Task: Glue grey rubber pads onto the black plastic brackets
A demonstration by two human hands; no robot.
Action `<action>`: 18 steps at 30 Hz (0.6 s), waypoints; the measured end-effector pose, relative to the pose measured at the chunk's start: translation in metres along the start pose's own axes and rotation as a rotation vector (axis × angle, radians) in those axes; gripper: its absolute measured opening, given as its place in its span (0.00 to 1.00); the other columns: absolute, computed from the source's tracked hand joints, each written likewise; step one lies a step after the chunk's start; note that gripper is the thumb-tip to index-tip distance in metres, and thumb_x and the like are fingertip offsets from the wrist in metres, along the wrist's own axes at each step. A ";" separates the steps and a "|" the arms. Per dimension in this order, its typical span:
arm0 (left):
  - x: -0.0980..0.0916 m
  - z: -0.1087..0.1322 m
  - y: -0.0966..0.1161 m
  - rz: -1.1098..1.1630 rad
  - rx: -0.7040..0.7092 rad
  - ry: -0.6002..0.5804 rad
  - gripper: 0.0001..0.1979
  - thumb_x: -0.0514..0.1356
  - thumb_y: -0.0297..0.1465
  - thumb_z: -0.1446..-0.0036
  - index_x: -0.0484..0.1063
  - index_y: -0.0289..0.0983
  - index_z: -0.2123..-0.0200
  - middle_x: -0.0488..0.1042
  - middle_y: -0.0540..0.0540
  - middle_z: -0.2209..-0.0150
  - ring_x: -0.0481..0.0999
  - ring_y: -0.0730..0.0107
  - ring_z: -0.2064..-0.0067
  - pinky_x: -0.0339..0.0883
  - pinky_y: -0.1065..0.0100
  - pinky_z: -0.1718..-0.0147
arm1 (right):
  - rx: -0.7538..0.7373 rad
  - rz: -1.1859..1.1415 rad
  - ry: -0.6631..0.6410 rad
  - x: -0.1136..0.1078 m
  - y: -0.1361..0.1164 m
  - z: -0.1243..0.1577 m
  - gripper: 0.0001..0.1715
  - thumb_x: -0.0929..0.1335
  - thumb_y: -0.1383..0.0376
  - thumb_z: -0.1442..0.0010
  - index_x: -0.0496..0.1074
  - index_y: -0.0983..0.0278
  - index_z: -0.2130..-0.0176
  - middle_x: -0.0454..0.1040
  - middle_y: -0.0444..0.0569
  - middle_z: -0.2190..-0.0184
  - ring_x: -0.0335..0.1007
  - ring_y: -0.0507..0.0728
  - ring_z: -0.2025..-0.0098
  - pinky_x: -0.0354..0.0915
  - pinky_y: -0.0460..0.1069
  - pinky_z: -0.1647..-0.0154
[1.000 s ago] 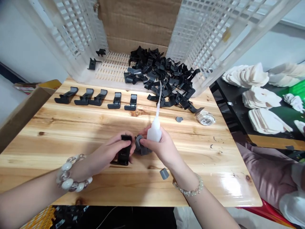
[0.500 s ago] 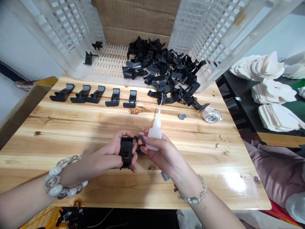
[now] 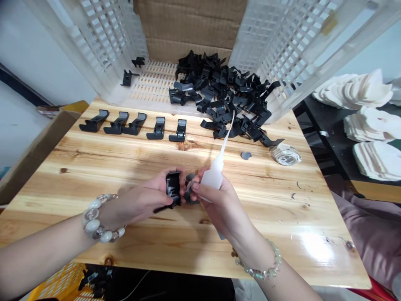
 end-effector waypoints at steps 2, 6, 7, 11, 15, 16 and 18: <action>0.001 0.000 0.004 0.001 0.046 -0.013 0.30 0.60 0.18 0.55 0.62 0.41 0.48 0.69 0.48 0.58 0.71 0.65 0.55 0.61 0.60 0.50 | -0.022 0.023 0.016 0.000 -0.002 0.000 0.17 0.77 0.67 0.55 0.69 0.60 0.67 0.69 0.42 0.72 0.66 0.50 0.71 0.64 0.47 0.69; 0.007 0.001 0.008 -0.100 0.120 -0.089 0.29 0.59 0.21 0.45 0.59 0.44 0.42 0.68 0.46 0.53 0.70 0.64 0.49 0.56 0.59 0.43 | -0.049 0.048 0.010 0.002 -0.005 -0.002 0.18 0.78 0.67 0.56 0.69 0.61 0.68 0.71 0.41 0.72 0.66 0.50 0.71 0.63 0.46 0.71; 0.007 0.002 0.008 -0.147 0.138 -0.101 0.28 0.58 0.22 0.43 0.58 0.45 0.41 0.67 0.47 0.52 0.69 0.65 0.48 0.56 0.59 0.42 | -0.057 0.066 0.016 0.001 -0.006 -0.003 0.19 0.78 0.67 0.57 0.69 0.61 0.68 0.71 0.41 0.72 0.66 0.49 0.72 0.63 0.46 0.72; 0.008 0.009 0.008 -0.349 0.199 -0.082 0.25 0.55 0.23 0.39 0.56 0.48 0.42 0.61 0.47 0.50 0.69 0.67 0.49 0.59 0.59 0.44 | -0.091 0.170 0.011 0.001 -0.006 -0.002 0.20 0.78 0.66 0.56 0.68 0.61 0.67 0.72 0.41 0.72 0.67 0.50 0.73 0.66 0.48 0.72; 0.013 0.016 0.006 -0.432 0.150 -0.061 0.24 0.54 0.21 0.40 0.53 0.47 0.44 0.57 0.47 0.51 0.66 0.69 0.51 0.61 0.62 0.47 | -0.083 0.242 -0.029 0.007 -0.002 0.000 0.18 0.78 0.67 0.55 0.68 0.61 0.68 0.72 0.41 0.72 0.68 0.51 0.73 0.68 0.48 0.71; 0.014 0.017 0.005 -0.441 0.139 -0.058 0.23 0.54 0.22 0.39 0.52 0.47 0.45 0.57 0.47 0.51 0.65 0.70 0.51 0.61 0.63 0.47 | -0.080 0.254 -0.036 0.009 -0.001 0.000 0.18 0.78 0.67 0.55 0.68 0.61 0.68 0.71 0.41 0.73 0.68 0.51 0.73 0.68 0.48 0.71; 0.014 0.019 0.006 -0.465 0.137 -0.042 0.21 0.54 0.24 0.37 0.53 0.47 0.46 0.58 0.47 0.51 0.64 0.70 0.51 0.60 0.63 0.47 | -0.080 0.279 -0.035 0.011 -0.001 0.000 0.17 0.77 0.68 0.56 0.68 0.61 0.69 0.71 0.41 0.74 0.68 0.51 0.73 0.67 0.48 0.72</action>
Point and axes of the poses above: each hand's wrist, its own z-axis away from the middle knuckle, its own x-axis out of the palm, y = z × x, the point moved 10 cm from there along -z, towards the middle knuckle
